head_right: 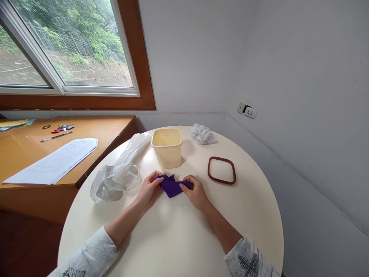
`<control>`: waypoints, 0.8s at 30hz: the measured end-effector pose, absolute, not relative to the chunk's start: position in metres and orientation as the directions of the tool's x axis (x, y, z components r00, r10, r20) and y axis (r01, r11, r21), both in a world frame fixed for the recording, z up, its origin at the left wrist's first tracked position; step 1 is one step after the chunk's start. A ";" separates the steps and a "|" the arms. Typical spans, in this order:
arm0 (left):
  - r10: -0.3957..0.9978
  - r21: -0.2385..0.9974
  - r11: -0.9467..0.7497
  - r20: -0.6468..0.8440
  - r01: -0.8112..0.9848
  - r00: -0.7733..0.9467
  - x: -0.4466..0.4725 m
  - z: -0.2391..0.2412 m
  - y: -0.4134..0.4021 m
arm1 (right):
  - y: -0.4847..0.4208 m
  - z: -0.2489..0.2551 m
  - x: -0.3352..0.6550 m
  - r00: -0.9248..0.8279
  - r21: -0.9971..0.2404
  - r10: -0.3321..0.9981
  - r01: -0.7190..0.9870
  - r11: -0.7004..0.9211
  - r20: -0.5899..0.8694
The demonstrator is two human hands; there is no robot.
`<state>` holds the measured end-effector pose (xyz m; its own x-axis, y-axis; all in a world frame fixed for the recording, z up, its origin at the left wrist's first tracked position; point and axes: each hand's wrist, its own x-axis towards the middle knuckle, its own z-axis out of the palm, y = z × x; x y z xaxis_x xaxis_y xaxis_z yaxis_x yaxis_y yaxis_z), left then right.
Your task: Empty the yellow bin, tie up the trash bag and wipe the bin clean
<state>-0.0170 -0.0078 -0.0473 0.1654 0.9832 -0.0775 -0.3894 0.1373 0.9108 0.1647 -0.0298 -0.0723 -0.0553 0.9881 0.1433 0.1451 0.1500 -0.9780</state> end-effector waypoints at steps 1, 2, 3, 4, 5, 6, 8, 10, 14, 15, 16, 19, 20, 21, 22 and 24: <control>0.986 0.916 0.124 -0.069 -0.381 0.155 -0.017 -0.047 -0.008 | -0.030 -0.072 0.165 -0.048 -0.979 0.989 0.139 0.148 0.142; 0.988 0.922 0.108 -0.059 -0.372 0.142 -0.018 -0.046 -0.008 | -0.030 -0.072 0.165 -0.041 -0.980 0.989 0.138 0.145 0.141; 0.990 0.928 0.091 -0.047 -0.361 0.129 -0.019 -0.046 -0.008 | -0.030 -0.072 0.165 -0.031 -0.980 0.990 0.141 0.141 0.138; 0.993 0.934 0.073 -0.035 -0.349 0.115 -0.019 -0.046 -0.008 | -0.030 -0.072 0.165 -0.021 -0.979 0.991 0.149 0.137 0.136; 0.995 0.941 0.053 -0.020 -0.335 0.100 -0.020 -0.046 -0.007 | -0.030 -0.071 0.165 -0.011 -0.978 0.991 0.158 0.137 0.137; 0.997 0.947 0.031 -0.005 -0.321 0.083 -0.021 -0.046 -0.007 | -0.030 -0.071 0.165 -0.002 -0.976 0.990 0.165 0.141 0.142; 0.998 0.956 -0.013 0.028 -0.293 0.048 -0.022 -0.046 -0.006 | -0.029 -0.071 0.165 0.014 -0.973 0.986 0.170 0.158 0.163; 0.998 0.962 -0.048 0.056 -0.268 0.020 -0.024 -0.047 -0.004 | -0.030 -0.070 0.166 0.026 -0.968 0.982 0.175 0.181 0.188; 0.996 0.974 -0.085 0.084 -0.208 -0.013 -0.024 -0.048 -0.003 | -0.031 -0.066 0.168 0.042 -0.953 0.969 0.196 0.232 0.245; 0.996 0.978 -0.089 0.087 -0.188 -0.021 -0.024 -0.048 -0.003 | -0.032 -0.064 0.169 0.044 -0.948 0.965 0.207 0.243 0.257; 0.996 0.982 -0.092 0.088 -0.166 -0.028 -0.024 -0.048 -0.004 | -0.033 -0.063 0.170 0.043 -0.942 0.963 0.222 0.252 0.268; 0.995 0.991 -0.093 0.088 -0.094 -0.050 -0.023 -0.047 -0.005 | -0.033 -0.060 0.171 0.013 -0.915 0.953 0.281 0.288 0.304; 0.994 0.993 -0.092 0.088 -0.068 -0.061 -0.023 -0.047 -0.005 | -0.033 -0.060 0.171 -0.001 -0.904 0.948 0.299 0.305 0.319; 0.993 0.995 -0.092 0.089 -0.041 -0.073 -0.023 -0.046 -0.005 | -0.033 -0.061 0.171 -0.009 -0.894 0.943 0.314 0.320 0.334; 0.992 0.996 -0.091 0.090 -0.012 -0.084 -0.023 -0.046 -0.005 | -0.032 -0.062 0.171 -0.010 -0.886 0.938 0.328 0.329 0.345; 0.991 0.995 -0.089 0.093 0.049 -0.099 -0.023 -0.045 -0.005 | -0.031 -0.064 0.171 0.008 -0.874 0.934 0.355 0.333 0.358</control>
<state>-0.0233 -0.0051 -0.0454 -0.0993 0.9907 0.0932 0.0494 -0.0886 0.9948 0.1712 -0.0311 -0.0637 0.0075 0.9336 0.3583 0.3546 0.3326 -0.8739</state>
